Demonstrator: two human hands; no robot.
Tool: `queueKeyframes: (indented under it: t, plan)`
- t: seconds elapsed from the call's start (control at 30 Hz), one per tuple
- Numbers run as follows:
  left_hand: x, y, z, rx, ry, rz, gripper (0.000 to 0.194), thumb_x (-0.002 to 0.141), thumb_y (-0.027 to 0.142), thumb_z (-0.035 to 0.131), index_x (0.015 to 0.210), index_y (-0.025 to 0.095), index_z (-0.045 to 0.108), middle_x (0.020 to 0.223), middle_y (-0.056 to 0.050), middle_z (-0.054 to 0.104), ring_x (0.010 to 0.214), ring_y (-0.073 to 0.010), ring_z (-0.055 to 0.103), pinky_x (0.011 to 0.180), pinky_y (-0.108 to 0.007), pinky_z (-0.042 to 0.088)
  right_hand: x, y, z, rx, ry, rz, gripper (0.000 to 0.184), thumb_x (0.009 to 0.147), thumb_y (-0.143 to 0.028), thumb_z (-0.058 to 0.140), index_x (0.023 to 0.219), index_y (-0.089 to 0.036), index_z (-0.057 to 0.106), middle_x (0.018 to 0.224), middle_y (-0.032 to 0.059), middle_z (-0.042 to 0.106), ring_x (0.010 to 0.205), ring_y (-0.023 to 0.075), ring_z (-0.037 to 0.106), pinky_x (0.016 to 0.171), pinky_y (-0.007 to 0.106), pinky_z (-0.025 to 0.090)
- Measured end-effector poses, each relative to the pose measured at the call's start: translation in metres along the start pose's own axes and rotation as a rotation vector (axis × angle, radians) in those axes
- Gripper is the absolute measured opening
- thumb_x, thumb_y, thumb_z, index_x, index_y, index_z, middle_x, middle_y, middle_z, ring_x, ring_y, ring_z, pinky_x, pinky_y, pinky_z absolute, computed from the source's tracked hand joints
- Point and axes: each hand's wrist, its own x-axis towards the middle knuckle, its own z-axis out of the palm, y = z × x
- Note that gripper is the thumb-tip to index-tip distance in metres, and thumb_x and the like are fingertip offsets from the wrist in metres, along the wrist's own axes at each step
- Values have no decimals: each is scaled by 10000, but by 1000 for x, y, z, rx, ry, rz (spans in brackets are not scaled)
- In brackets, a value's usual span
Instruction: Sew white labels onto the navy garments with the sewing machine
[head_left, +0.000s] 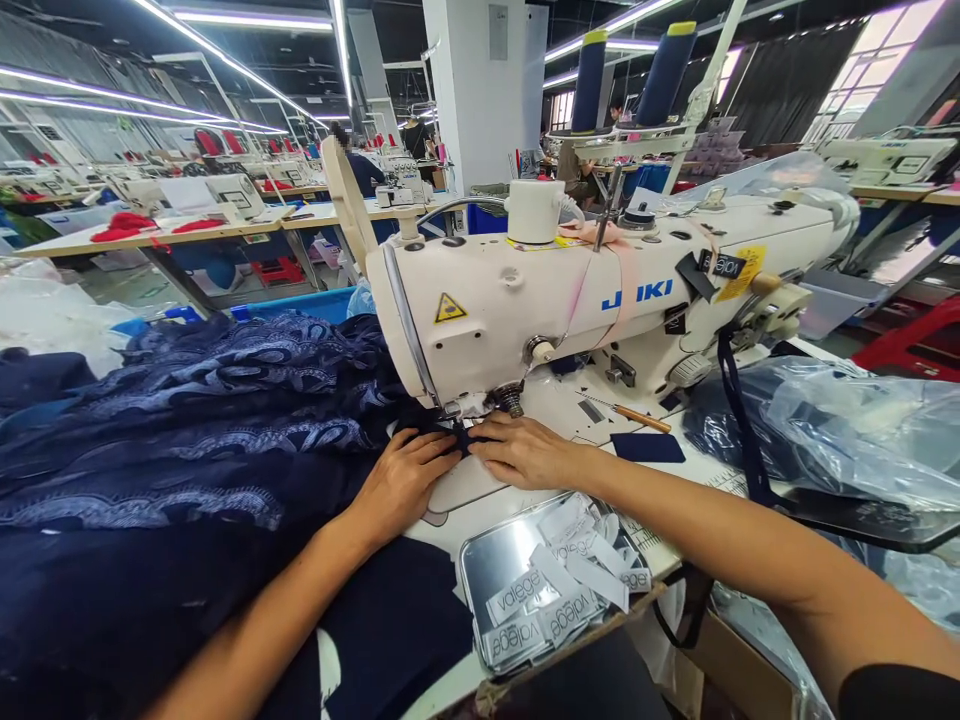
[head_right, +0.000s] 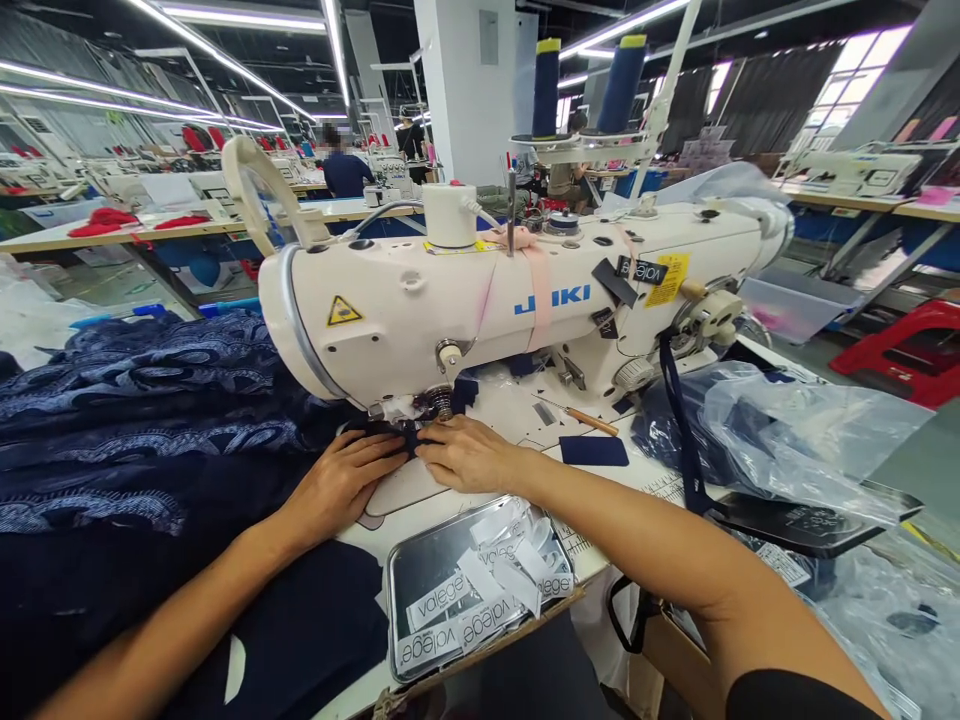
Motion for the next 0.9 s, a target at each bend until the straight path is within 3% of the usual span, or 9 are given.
queueKeyframes:
  t: [0.37,0.7,0.8,0.9]
  plan:
    - [6,-8,-1,-8,-64,-46,363,818,116,326,1050,181,598,1128,-96,595,1063,-210,527,887,-425,388,4,-1,1,-15,-84,77,420,845,-373,443,1116,-70,548,1181,157,528,1057,242,493,881,386,408]
    - [16,-12,-4,14,-84,-102,349,794,93,355,1035,162,599,1086,-92,614,1002,-212,551,868,-423,385,5,2,-3,56,-167,179,538,820,-436,467,1208,-64,473,1288,149,432,1149,256,430,961,416,328]
    - [18,-8,-5,83,-41,-104,274,824,160,391,975,148,619,985,-98,633,917,-216,560,798,-390,413,6,6,-3,63,-144,166,486,824,-402,478,1186,-78,494,1254,131,476,1132,239,445,942,385,346]
    - [18,5,-7,250,-32,-151,237,826,208,429,781,129,648,760,-106,618,768,-238,554,656,-380,417,10,8,-1,7,-122,191,413,847,-354,456,1143,-74,524,1145,136,556,1047,229,499,883,363,384]
